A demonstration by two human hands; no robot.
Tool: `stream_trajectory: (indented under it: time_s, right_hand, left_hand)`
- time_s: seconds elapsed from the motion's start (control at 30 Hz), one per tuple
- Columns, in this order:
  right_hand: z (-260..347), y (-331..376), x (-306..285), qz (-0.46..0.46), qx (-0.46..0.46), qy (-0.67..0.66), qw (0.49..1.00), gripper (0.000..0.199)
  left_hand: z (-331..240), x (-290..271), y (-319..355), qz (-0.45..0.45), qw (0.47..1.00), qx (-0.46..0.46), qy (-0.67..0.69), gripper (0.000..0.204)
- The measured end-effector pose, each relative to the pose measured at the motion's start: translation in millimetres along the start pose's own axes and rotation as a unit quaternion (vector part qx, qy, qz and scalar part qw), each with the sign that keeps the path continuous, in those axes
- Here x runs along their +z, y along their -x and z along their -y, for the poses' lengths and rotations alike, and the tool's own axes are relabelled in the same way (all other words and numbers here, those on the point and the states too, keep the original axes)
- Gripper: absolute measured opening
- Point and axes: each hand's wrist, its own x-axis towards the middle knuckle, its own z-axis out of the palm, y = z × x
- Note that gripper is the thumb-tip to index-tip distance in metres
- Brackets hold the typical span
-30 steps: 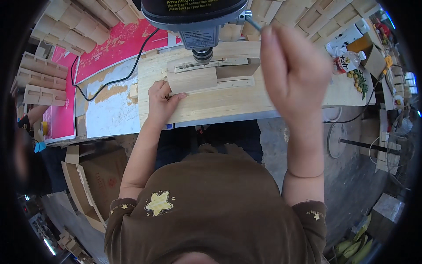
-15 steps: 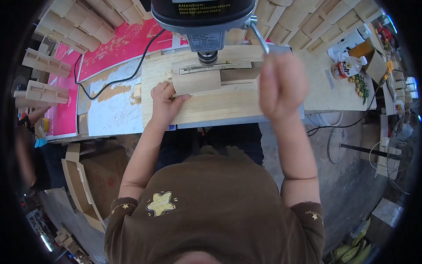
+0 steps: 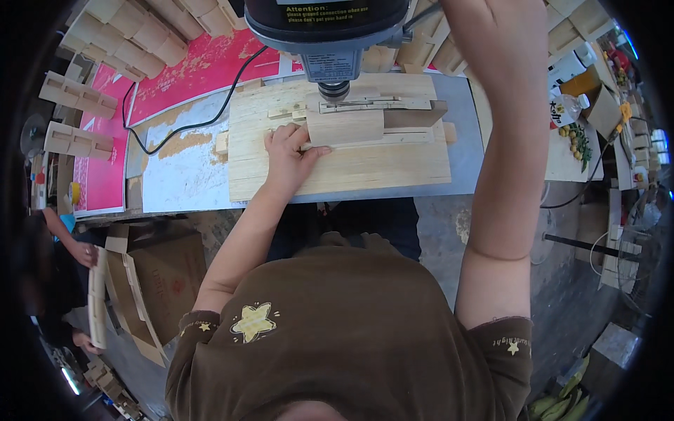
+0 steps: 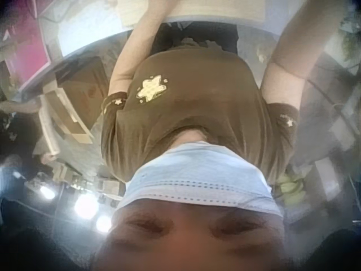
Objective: Using a stationary drilling machine to process cylindrical wooden furniture components.
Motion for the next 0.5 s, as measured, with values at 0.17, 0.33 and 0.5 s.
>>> stream_trajectory:
  time_s: [0.17,0.33,0.5]
  right_hand:
    - [1.9,75.2,6.0,-0.019,-0.009,-0.074,0.997,0.013]
    - [-53.5,133.4,60.2,-0.089,-0.131,-0.11,0.981,0.013]
    - [-77.3,136.2,87.4,-0.123,-0.197,-0.118,0.965,0.016]
  left_hand:
    - [2.4,2.9,-0.3,0.004,1.0,0.005,0.012,0.05]
    - [-3.0,1.5,-0.6,0.014,1.0,-0.003,0.018,0.05]
    - [-2.5,3.0,-1.8,0.002,1.0,0.008,0.008,0.05]
